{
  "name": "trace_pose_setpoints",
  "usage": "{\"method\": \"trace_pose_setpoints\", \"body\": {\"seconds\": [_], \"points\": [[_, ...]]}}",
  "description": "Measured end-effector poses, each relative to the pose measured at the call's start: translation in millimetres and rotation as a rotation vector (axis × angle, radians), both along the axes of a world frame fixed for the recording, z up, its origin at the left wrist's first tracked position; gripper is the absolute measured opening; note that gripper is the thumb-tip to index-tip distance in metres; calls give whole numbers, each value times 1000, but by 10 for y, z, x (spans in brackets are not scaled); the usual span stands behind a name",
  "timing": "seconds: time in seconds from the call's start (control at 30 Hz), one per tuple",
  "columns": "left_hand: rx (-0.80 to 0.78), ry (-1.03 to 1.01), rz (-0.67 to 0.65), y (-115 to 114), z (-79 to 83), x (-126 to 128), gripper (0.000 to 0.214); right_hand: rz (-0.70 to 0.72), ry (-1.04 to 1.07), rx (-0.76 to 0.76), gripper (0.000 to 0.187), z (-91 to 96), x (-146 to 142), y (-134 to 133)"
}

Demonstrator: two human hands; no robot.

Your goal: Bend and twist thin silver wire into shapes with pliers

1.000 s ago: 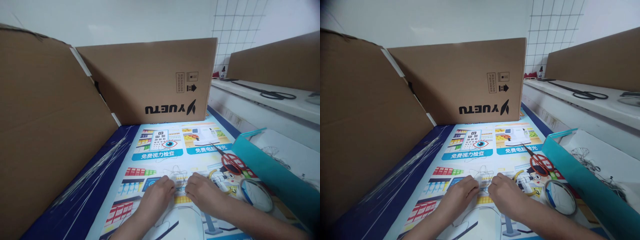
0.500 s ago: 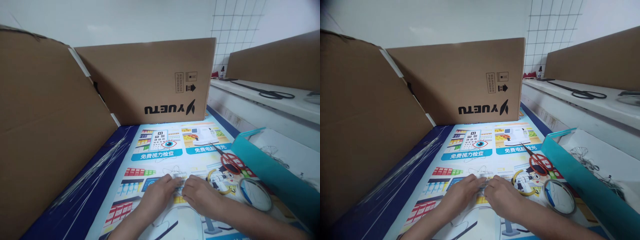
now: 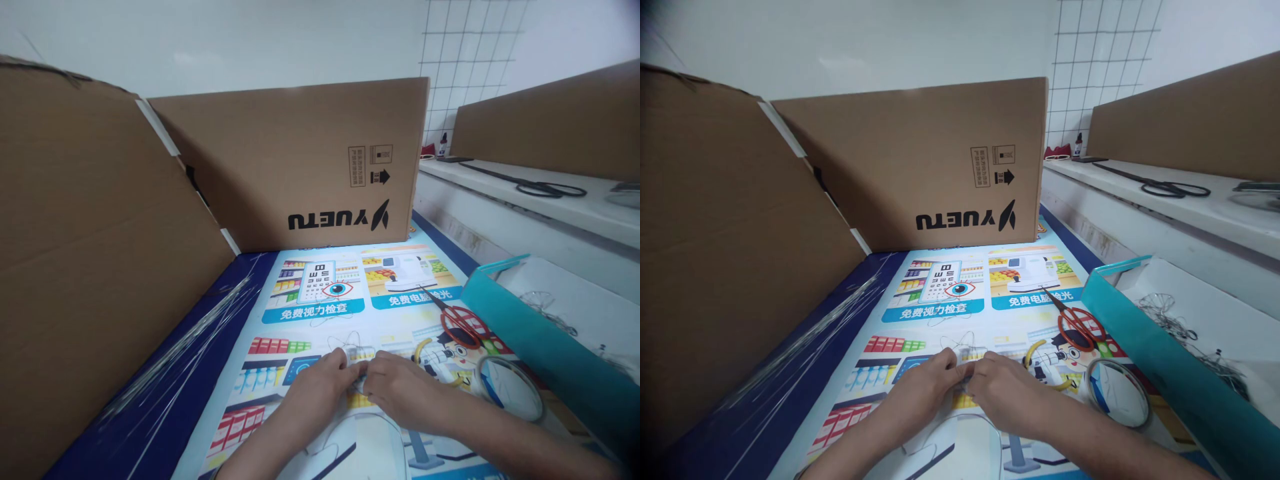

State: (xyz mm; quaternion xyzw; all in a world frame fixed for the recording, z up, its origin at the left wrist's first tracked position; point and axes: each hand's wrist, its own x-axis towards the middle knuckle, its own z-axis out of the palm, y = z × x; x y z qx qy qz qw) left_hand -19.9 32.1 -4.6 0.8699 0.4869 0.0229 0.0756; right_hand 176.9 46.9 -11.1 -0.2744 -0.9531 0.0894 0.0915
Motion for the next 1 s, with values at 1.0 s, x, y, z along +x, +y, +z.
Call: {"method": "trace_pose_setpoints", "body": {"seconds": [1.0], "points": [[-63,-132,97,-50,108,46,30,-251,-36,12,11,104,13,90]]}}
